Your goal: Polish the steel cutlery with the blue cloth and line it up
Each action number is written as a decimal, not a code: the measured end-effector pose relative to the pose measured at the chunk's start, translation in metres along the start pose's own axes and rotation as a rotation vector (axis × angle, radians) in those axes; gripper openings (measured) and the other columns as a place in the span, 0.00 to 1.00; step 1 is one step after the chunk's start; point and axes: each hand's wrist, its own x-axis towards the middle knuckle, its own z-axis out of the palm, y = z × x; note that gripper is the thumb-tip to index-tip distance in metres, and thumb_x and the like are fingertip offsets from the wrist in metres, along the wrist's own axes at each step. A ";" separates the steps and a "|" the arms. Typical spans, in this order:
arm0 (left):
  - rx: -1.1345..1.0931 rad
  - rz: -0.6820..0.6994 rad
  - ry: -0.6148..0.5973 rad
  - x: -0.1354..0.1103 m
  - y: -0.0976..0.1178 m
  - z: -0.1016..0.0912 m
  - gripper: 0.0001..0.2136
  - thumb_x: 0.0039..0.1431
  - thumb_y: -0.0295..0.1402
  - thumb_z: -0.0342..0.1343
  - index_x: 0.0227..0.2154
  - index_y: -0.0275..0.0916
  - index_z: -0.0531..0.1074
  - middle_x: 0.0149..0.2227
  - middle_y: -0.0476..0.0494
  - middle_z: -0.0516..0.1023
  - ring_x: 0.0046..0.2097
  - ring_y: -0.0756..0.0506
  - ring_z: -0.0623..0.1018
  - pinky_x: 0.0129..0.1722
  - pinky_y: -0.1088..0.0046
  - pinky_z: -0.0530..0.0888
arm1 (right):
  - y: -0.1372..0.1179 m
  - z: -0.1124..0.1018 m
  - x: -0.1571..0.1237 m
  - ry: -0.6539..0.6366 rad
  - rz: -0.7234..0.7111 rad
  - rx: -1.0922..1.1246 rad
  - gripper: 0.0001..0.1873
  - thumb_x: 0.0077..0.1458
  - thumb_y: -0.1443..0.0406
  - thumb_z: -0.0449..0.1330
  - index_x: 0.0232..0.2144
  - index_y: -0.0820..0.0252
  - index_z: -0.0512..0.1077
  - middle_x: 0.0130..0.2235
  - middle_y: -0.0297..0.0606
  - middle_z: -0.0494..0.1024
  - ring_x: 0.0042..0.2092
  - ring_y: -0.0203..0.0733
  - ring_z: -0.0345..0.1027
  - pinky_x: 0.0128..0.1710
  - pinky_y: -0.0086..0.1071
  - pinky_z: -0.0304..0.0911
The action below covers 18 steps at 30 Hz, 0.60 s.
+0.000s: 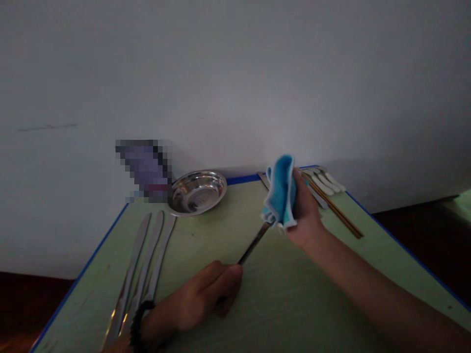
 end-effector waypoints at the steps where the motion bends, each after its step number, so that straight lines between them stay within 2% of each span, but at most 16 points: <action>1: -0.014 0.000 -0.007 0.000 0.000 0.000 0.24 0.63 0.49 0.36 0.19 0.38 0.61 0.18 0.52 0.63 0.23 0.51 0.64 0.29 0.76 0.66 | -0.002 0.000 0.001 0.024 0.014 0.041 0.23 0.47 0.47 0.55 0.38 0.57 0.71 0.25 0.32 0.73 0.23 0.36 0.64 0.27 0.35 0.64; 4: -0.062 -0.014 -0.021 0.001 -0.005 0.000 0.24 0.62 0.51 0.36 0.19 0.39 0.61 0.17 0.53 0.62 0.21 0.51 0.63 0.27 0.76 0.65 | 0.012 0.001 -0.006 0.115 0.073 0.099 0.23 0.46 0.47 0.57 0.38 0.57 0.71 0.26 0.32 0.73 0.23 0.35 0.64 0.25 0.32 0.63; 7: -0.094 -0.004 -0.032 0.003 -0.009 0.001 0.24 0.61 0.52 0.36 0.20 0.39 0.60 0.16 0.54 0.61 0.20 0.52 0.62 0.24 0.76 0.64 | 0.040 0.004 -0.022 0.136 0.168 0.001 0.25 0.41 0.45 0.60 0.34 0.57 0.70 0.25 0.31 0.73 0.24 0.35 0.64 0.24 0.31 0.63; 10: -0.050 0.044 0.005 0.003 -0.011 0.003 0.24 0.62 0.51 0.36 0.20 0.39 0.60 0.18 0.53 0.63 0.21 0.52 0.63 0.24 0.76 0.64 | 0.053 0.006 -0.033 0.051 0.222 -0.029 0.25 0.41 0.44 0.60 0.33 0.58 0.70 0.22 0.31 0.71 0.24 0.36 0.65 0.26 0.31 0.64; 12: -0.001 0.068 0.015 0.003 -0.010 0.004 0.25 0.61 0.51 0.36 0.19 0.39 0.61 0.19 0.52 0.64 0.22 0.51 0.64 0.26 0.76 0.65 | 0.047 0.006 -0.032 0.019 0.197 -0.020 0.25 0.41 0.45 0.61 0.34 0.57 0.70 0.23 0.31 0.72 0.26 0.37 0.67 0.27 0.32 0.64; 15: 0.018 0.069 0.004 0.002 -0.006 0.003 0.25 0.61 0.50 0.35 0.17 0.39 0.61 0.18 0.51 0.63 0.22 0.51 0.65 0.28 0.76 0.66 | 0.025 0.004 -0.020 0.019 0.124 -0.007 0.23 0.44 0.47 0.59 0.35 0.57 0.70 0.24 0.32 0.74 0.27 0.39 0.69 0.26 0.32 0.65; 18: -0.006 0.051 -0.019 0.001 -0.004 0.003 0.25 0.61 0.50 0.36 0.16 0.39 0.60 0.16 0.52 0.62 0.21 0.51 0.64 0.25 0.76 0.65 | 0.005 0.002 -0.008 0.018 0.085 0.072 0.21 0.48 0.48 0.55 0.33 0.58 0.70 0.18 0.29 0.70 0.22 0.38 0.67 0.23 0.32 0.64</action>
